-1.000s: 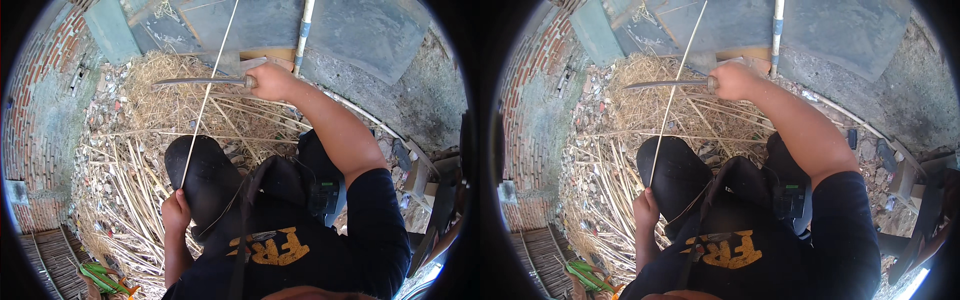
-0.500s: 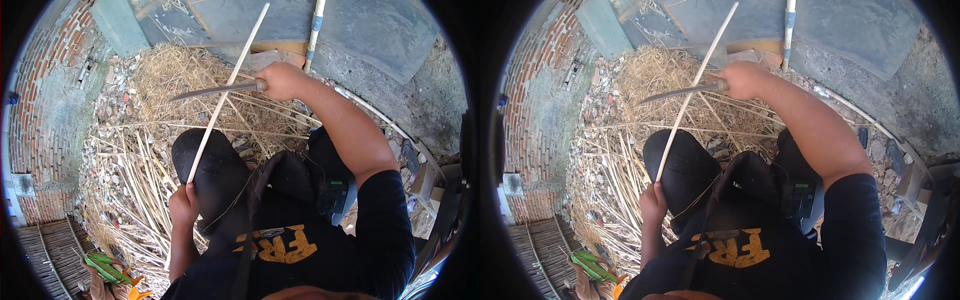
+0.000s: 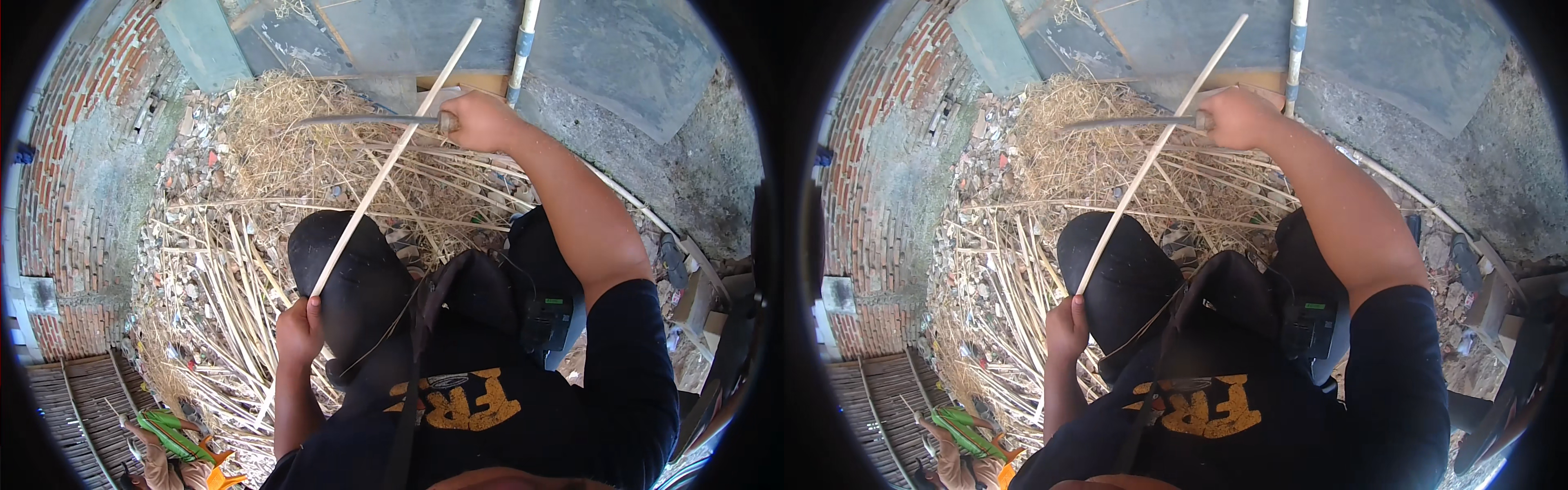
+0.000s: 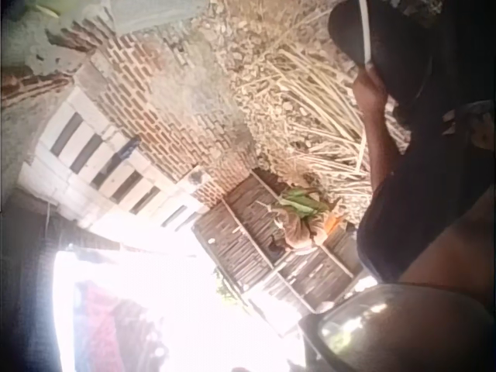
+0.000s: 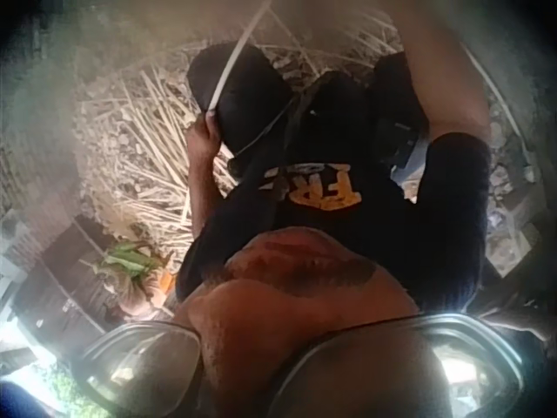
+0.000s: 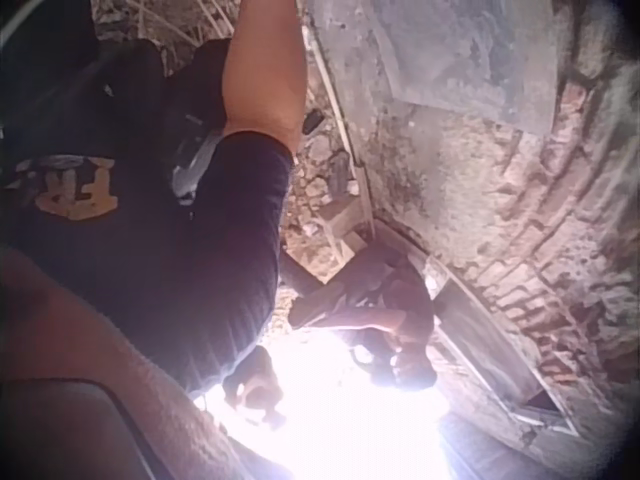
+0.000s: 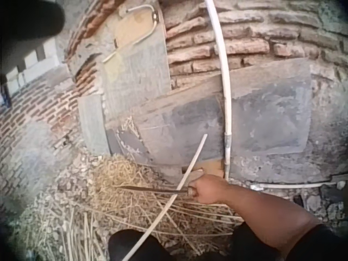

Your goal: The person scrapes a wooden stick using a large knife, repeatedly moving the blade along the length of the wood while holding it by hand and supporting it on their leg.

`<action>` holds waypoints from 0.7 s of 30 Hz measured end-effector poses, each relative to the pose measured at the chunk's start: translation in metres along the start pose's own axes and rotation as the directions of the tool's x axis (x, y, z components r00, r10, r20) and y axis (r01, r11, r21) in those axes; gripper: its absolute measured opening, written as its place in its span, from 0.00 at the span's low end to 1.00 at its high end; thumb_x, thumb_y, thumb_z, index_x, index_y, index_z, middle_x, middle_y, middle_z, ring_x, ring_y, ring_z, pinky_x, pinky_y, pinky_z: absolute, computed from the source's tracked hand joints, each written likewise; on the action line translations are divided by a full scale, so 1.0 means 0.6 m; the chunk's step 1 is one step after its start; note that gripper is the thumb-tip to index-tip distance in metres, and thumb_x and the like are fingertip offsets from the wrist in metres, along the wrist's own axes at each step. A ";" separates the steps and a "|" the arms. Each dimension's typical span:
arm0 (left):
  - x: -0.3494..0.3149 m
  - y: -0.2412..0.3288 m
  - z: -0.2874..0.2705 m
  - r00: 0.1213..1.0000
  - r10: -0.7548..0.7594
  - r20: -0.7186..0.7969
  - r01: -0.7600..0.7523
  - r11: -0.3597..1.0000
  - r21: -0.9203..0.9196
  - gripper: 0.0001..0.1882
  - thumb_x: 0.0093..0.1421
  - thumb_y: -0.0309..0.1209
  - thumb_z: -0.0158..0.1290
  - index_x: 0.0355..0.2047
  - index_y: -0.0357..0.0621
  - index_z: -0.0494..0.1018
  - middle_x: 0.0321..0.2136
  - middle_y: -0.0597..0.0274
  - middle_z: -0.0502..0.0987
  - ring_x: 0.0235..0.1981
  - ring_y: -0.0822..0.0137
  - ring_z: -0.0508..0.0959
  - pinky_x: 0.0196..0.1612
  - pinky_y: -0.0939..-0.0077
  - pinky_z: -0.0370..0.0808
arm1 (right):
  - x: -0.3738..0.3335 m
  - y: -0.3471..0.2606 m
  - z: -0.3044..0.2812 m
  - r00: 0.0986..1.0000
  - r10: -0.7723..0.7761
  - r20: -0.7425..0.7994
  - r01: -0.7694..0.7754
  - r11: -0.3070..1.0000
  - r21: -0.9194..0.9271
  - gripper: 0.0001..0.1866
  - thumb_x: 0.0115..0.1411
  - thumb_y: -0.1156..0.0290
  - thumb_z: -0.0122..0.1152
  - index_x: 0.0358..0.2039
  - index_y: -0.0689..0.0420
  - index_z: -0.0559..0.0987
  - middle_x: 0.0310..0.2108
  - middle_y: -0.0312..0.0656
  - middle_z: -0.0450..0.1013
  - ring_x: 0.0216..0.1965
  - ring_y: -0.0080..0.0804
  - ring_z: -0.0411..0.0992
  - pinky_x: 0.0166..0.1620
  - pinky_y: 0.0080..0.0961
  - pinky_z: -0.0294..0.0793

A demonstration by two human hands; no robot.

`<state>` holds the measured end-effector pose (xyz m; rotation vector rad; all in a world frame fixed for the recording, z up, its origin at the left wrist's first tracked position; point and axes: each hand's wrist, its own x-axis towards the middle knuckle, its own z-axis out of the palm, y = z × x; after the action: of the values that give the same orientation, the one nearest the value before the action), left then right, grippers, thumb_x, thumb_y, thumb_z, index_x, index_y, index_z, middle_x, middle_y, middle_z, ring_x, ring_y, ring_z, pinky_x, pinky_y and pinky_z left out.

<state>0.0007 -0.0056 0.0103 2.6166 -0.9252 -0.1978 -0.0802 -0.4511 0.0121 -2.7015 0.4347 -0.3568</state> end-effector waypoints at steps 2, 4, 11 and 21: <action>0.004 0.000 -0.001 0.999 0.013 0.036 -0.011 0.999 -0.046 0.26 0.70 0.44 0.43 0.20 0.37 0.67 0.14 0.43 0.70 0.17 0.41 0.72 0.22 0.54 0.65 | -0.004 -0.041 -0.009 0.973 -0.018 0.228 0.024 0.999 -0.022 0.12 0.50 0.70 0.60 0.38 0.49 0.80 0.32 0.45 0.78 0.39 0.47 0.77 0.40 0.45 0.77; 0.003 -0.006 0.000 0.999 0.002 0.050 0.002 0.997 -0.074 0.26 0.70 0.43 0.43 0.19 0.37 0.66 0.13 0.44 0.69 0.17 0.41 0.71 0.22 0.55 0.65 | -0.013 -0.089 -0.017 0.963 -0.017 0.268 0.021 1.000 -0.012 0.11 0.49 0.70 0.60 0.36 0.49 0.80 0.31 0.45 0.78 0.38 0.47 0.77 0.40 0.45 0.77; 0.002 -0.004 0.011 1.000 0.024 -0.017 -0.025 0.993 -0.111 0.26 0.70 0.43 0.44 0.19 0.37 0.66 0.12 0.46 0.67 0.15 0.45 0.69 0.21 0.58 0.64 | 0.008 -0.014 0.013 0.984 -0.034 0.176 0.011 0.992 0.128 0.15 0.47 0.69 0.63 0.38 0.54 0.81 0.29 0.49 0.77 0.34 0.51 0.77 0.40 0.43 0.76; 0.002 -0.012 -0.001 0.997 -0.033 0.071 0.044 0.985 -0.167 0.25 0.70 0.42 0.45 0.19 0.36 0.67 0.12 0.46 0.67 0.14 0.47 0.68 0.21 0.59 0.65 | -0.013 -0.088 -0.025 0.958 -0.070 0.279 0.081 0.996 -0.029 0.13 0.51 0.68 0.60 0.40 0.49 0.82 0.29 0.46 0.78 0.34 0.45 0.78 0.39 0.44 0.77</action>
<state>0.0060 -0.0013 0.0083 2.4859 -0.8412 -0.3615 -0.0787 -0.4068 0.0454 -2.7561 0.2594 0.0142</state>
